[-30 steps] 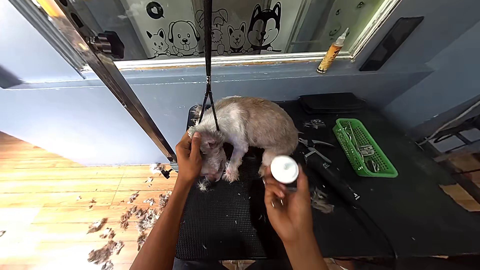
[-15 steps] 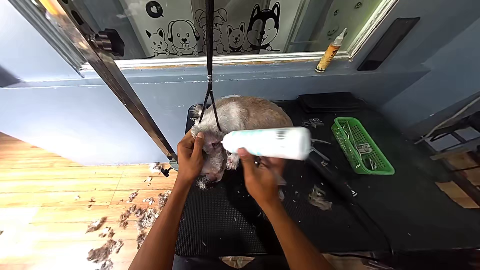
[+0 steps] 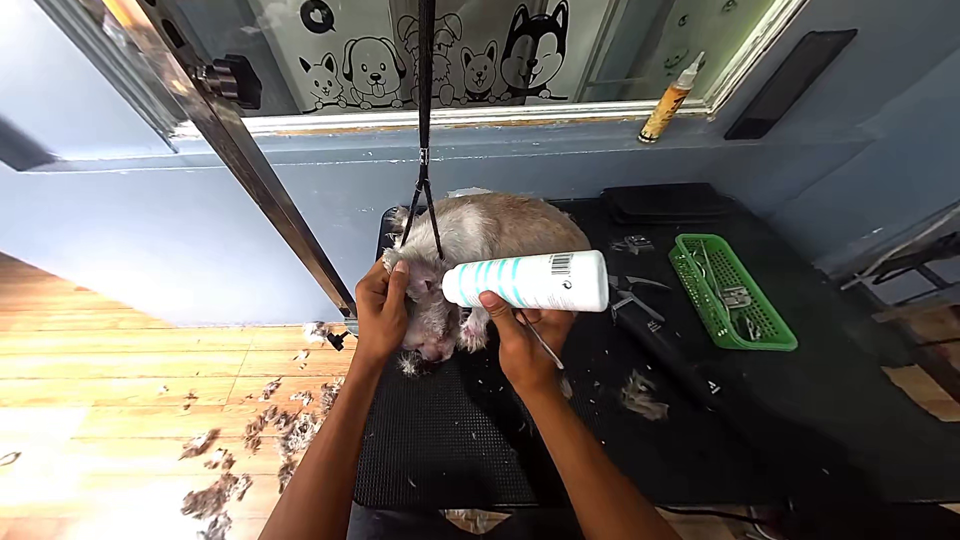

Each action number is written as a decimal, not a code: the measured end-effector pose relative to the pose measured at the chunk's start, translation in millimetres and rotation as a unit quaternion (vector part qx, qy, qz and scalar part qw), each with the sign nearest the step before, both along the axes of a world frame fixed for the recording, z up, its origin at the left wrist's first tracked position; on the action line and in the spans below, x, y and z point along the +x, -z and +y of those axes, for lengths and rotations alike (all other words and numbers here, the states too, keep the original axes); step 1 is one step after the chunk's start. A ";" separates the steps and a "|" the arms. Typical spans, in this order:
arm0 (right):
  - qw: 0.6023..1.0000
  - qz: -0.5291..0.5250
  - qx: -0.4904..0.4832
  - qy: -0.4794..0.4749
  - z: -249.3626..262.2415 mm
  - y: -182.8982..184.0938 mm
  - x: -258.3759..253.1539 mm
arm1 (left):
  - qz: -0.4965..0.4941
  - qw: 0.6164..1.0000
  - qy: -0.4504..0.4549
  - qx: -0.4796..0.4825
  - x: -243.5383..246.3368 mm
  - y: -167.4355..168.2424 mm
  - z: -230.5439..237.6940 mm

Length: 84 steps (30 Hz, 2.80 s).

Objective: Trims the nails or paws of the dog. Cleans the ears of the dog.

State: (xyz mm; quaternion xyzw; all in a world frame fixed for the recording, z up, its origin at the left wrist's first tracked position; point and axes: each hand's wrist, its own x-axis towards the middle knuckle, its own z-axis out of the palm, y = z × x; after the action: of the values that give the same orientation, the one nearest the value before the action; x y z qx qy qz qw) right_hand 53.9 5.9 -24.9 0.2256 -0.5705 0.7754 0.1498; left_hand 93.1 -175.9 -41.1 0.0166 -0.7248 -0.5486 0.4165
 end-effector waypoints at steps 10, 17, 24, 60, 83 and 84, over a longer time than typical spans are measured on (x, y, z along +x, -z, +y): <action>0.990 -0.099 -0.095 0.000 3.6 0.2 3.3 | 0.003 1.000 0.005 0.016 0.5 3.3 0.2; 0.978 -0.146 -0.150 -0.004 8.6 -0.9 -13.0 | 0.013 0.999 0.038 0.003 3.8 -4.3 11.4; 0.948 -0.255 -0.190 0.000 72.2 -7.8 -8.4 | -0.004 0.990 0.107 -0.090 25.1 -37.6 60.7; 0.869 -0.408 -0.278 -0.029 148.9 -31.9 10.4 | 0.005 0.801 0.313 -0.510 -83.5 -117.4 104.3; 0.976 0.148 0.110 0.112 95.5 -1.9 56.9 | -0.281 0.826 0.409 -0.268 -63.6 -112.3 85.3; 0.972 0.156 0.125 0.121 97.8 0.4 56.8 | -0.276 0.831 0.403 -0.266 -65.1 -110.9 88.7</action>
State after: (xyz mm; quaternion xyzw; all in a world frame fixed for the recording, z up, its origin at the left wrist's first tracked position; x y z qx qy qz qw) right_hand 110.7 103.6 -25.3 0.2896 -0.6555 0.6296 0.3002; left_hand 28.1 -87.2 69.8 -0.2375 -0.8700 -0.4263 -0.0708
